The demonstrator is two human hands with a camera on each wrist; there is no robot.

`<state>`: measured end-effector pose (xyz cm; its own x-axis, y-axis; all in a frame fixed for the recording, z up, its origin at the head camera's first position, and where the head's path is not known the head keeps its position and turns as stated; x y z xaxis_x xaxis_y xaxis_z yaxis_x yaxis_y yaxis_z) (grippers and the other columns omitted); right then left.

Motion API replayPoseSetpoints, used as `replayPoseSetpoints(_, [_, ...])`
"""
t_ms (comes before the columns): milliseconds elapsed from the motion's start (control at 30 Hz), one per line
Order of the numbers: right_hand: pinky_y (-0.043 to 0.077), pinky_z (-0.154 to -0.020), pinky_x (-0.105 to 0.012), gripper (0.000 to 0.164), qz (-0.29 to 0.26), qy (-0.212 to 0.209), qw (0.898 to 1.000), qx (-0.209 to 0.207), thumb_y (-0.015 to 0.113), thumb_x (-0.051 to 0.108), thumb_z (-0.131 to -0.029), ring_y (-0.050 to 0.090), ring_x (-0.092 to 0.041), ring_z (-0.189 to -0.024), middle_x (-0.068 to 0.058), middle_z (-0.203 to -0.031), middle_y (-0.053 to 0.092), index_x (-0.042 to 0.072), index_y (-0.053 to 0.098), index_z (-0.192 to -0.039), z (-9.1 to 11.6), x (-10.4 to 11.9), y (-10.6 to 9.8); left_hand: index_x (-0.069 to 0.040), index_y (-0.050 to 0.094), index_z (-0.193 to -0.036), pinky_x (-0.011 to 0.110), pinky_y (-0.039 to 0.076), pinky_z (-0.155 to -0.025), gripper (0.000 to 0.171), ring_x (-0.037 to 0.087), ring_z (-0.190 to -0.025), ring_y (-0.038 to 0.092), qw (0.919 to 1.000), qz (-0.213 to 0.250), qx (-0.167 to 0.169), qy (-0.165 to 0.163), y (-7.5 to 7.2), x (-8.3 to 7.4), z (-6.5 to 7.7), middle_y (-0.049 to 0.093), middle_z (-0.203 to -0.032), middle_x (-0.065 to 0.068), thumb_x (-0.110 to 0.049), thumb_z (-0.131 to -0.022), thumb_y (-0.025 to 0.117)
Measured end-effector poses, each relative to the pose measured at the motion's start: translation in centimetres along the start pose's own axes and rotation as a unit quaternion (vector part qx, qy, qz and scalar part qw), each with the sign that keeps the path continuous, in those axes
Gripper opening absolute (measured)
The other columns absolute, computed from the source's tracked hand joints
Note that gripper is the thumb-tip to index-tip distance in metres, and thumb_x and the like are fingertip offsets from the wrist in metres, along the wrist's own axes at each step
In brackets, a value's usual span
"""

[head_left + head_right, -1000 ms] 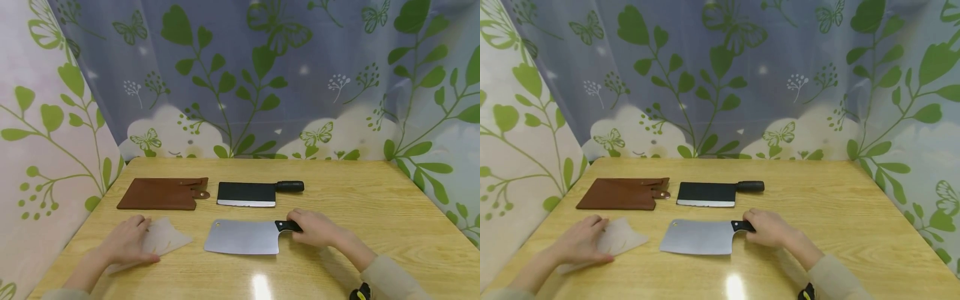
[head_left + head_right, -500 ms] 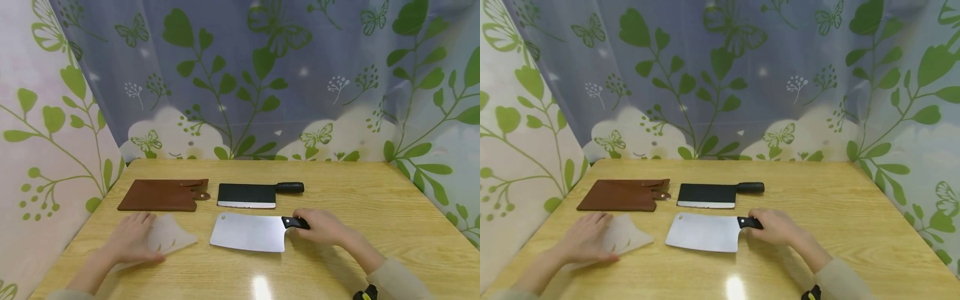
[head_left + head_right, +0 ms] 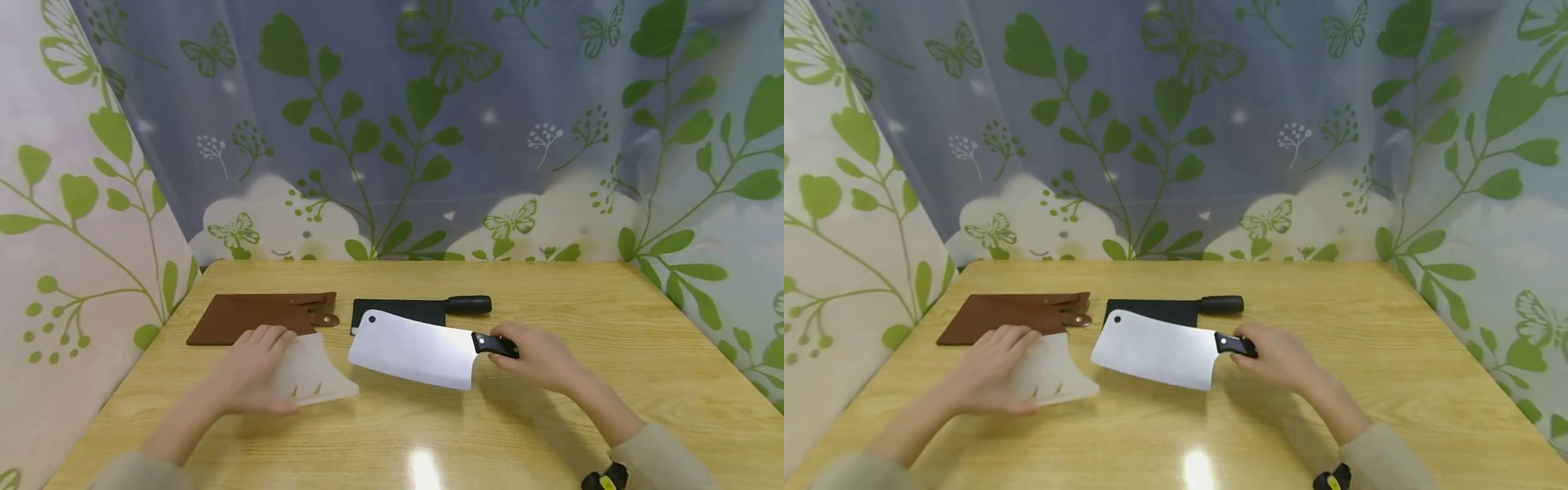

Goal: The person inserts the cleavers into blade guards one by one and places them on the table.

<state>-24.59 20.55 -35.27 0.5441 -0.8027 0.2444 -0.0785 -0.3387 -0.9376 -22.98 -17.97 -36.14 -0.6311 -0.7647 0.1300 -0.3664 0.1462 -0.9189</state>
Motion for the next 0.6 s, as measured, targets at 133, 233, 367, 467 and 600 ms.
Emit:
replayPoseSetpoints(133, [0.038, -0.052, -0.025, 0.024, -0.006, 0.013, 1.000, -0.018, 0.068, 0.023, -0.082, 0.047, -0.004, -0.061, 0.003, -0.084, 0.063, 0.010, 0.063, -0.101, 0.1, -0.1, -0.3, 0.002, 0.050, -0.118, 0.046, 0.041, -0.081, 0.105, 0.030, -0.099, 0.048, 0.9999, 0.002, -0.009, 0.012, -0.2, -0.8, -0.7, 0.050, -0.110, 0.014, -0.070, -0.045, 0.074])
replayPoseSetpoints(233, [0.036, -0.050, -0.024, 0.025, -0.005, 0.018, 1.000, -0.024, 0.068, 0.025, -0.083, 0.046, -0.003, -0.059, 0.003, -0.084, 0.063, 0.010, 0.063, -0.102, 0.0, -0.1, -0.3, 0.002, 0.050, -0.118, 0.046, 0.041, -0.081, 0.106, 0.030, -0.099, 0.048, 0.9997, 0.004, -0.014, 0.018, -0.2, -1.2, -1.1, 0.050, -0.110, 0.014, -0.071, -0.045, 0.073])
replayPoseSetpoints(367, [0.036, -0.048, -0.023, 0.024, -0.009, 0.020, 0.999, -0.033, 0.069, 0.024, -0.082, 0.045, -0.002, -0.056, 0.004, -0.082, 0.063, 0.010, 0.064, -0.101, -0.1, 0.1, -0.2, 0.002, 0.051, -0.118, 0.045, 0.042, -0.081, 0.106, 0.030, -0.099, 0.048, 0.9995, 0.000, -0.022, 0.024, -0.3, -1.5, -1.4, 0.050, -0.109, 0.014, -0.072, -0.045, 0.071])
replayPoseSetpoints(467, [0.035, -0.047, -0.022, 0.023, -0.015, 0.020, 0.999, -0.041, 0.070, 0.023, -0.082, 0.043, -0.002, -0.054, 0.005, -0.079, 0.062, 0.010, 0.064, -0.100, -0.2, 0.3, -0.2, 0.002, 0.051, -0.118, 0.045, 0.042, -0.081, 0.107, 0.030, -0.099, 0.048, 0.9992, -0.004, -0.027, 0.028, -0.4, -1.7, -1.6, 0.051, -0.109, 0.014, -0.073, -0.045, 0.071])
replayPoseSetpoints(600, [0.035, -0.047, -0.022, 0.023, -0.022, 0.021, 0.999, -0.042, 0.070, 0.023, -0.082, 0.043, -0.002, -0.053, 0.005, -0.078, 0.062, 0.010, 0.064, -0.099, -0.3, 0.6, -0.2, 0.003, 0.051, -0.118, 0.044, 0.042, -0.080, 0.107, 0.030, -0.098, 0.048, 0.9987, -0.009, -0.035, 0.035, -0.5, -1.8, -1.8, 0.051, -0.109, 0.014, -0.073, -0.045, 0.071])
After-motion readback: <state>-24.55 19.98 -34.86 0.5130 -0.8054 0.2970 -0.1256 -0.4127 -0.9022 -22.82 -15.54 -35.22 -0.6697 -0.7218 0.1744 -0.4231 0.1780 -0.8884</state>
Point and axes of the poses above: each hand's wrist, its own z-axis away from the middle knuckle, its own y-axis out of the palm, x = y × z, the point moved 6 cm from there along -z, towards the middle knuckle
